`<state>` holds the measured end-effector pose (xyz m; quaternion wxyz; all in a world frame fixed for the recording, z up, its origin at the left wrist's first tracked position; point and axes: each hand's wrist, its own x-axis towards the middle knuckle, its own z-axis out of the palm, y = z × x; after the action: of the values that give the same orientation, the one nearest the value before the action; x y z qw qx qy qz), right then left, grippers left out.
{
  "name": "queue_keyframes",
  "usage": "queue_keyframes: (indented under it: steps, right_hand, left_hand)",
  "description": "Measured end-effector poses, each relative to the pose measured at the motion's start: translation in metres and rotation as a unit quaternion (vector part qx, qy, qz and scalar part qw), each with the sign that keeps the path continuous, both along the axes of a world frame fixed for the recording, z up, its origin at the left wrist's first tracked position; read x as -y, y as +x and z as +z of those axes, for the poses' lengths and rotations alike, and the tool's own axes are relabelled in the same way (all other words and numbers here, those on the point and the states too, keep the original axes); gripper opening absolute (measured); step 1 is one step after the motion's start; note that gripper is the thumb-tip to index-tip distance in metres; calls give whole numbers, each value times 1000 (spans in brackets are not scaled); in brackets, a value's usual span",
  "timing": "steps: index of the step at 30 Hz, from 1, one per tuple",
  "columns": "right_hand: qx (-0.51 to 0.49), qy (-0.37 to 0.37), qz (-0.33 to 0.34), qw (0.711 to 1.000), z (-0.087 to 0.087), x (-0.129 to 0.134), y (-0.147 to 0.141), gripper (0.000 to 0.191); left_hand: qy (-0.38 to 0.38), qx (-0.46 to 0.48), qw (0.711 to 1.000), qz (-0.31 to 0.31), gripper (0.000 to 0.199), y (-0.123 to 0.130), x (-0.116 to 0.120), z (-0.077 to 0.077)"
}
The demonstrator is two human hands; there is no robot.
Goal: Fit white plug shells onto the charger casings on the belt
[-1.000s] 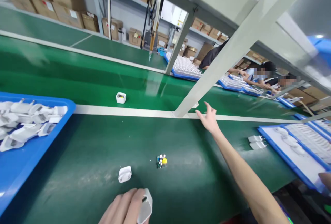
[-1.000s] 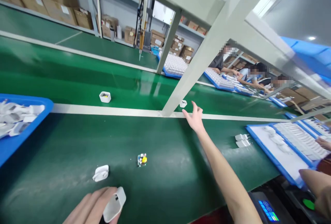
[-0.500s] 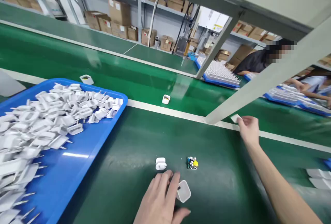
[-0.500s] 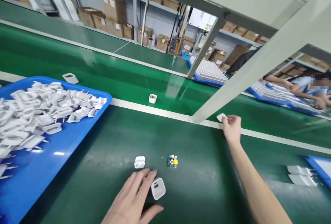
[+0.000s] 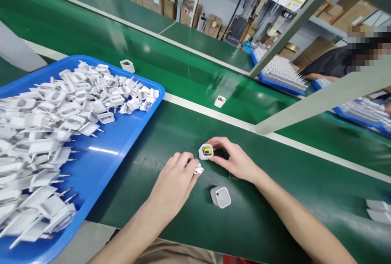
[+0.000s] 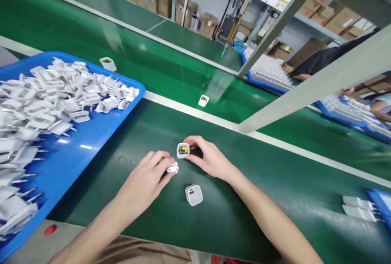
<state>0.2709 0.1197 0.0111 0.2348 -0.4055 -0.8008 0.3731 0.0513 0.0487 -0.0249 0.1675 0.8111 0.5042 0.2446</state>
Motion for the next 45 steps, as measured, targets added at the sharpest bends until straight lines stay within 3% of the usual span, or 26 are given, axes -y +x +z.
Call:
queue_keyframes:
  steps: [2,5,9,12,15,19,21,23,28,32,34,36,41,45]
  right_hand:
    - [50,23,45,997,6,-4,1,31]
    - [78,93,53,991,16,-4,5,42]
    - [46,172,82,980,29,5,1,52]
    - [19,222,101,970,32,12,-6,43]
    - [-24,230,22,973,28,12,-2,28]
    - [-109,85,-106,985,14,-7,25,33]
    - [-37,73,-185,979,7,-29,42,31]
    - [58,110,-272,954,4,-59,56,29]
    - [136,155,-366,908,7,-131,60,45]
    - [160,148,-338,915,-5,-165,27,41]
    - [161,161,-291,929,-12,-178,-3,30]
    - [158,180,-241,941,-15,-192,-41,27]
    - [157,217,-69,961,-2,-228,-147,37]
    - [186,222,37,956,17,-250,-200,39]
  left_hand:
    - [3,-7,1000,7,14,-5,1,-1]
    - [-7,24,999,29,12,-11,1,6]
    - [-100,181,977,60,10,-4,-5,37]
    - [-160,271,947,64,12,10,-13,60]
    - [-166,298,940,31,25,15,-22,65]
    - [-89,176,980,-19,65,10,-36,45]
    - [-45,94,993,-50,57,11,-44,31]
    - [-24,39,997,-67,41,16,-50,22]
    - [-19,-52,998,-41,30,11,-36,31]
    - [-18,-49,998,37,33,-18,0,32]
    - [-9,-11,997,75,37,-32,16,21]
    - [12,29,997,73,40,-43,25,4]
    - [106,56,993,24,44,-56,21,-36]
    - [142,40,989,17,51,-58,12,-48]
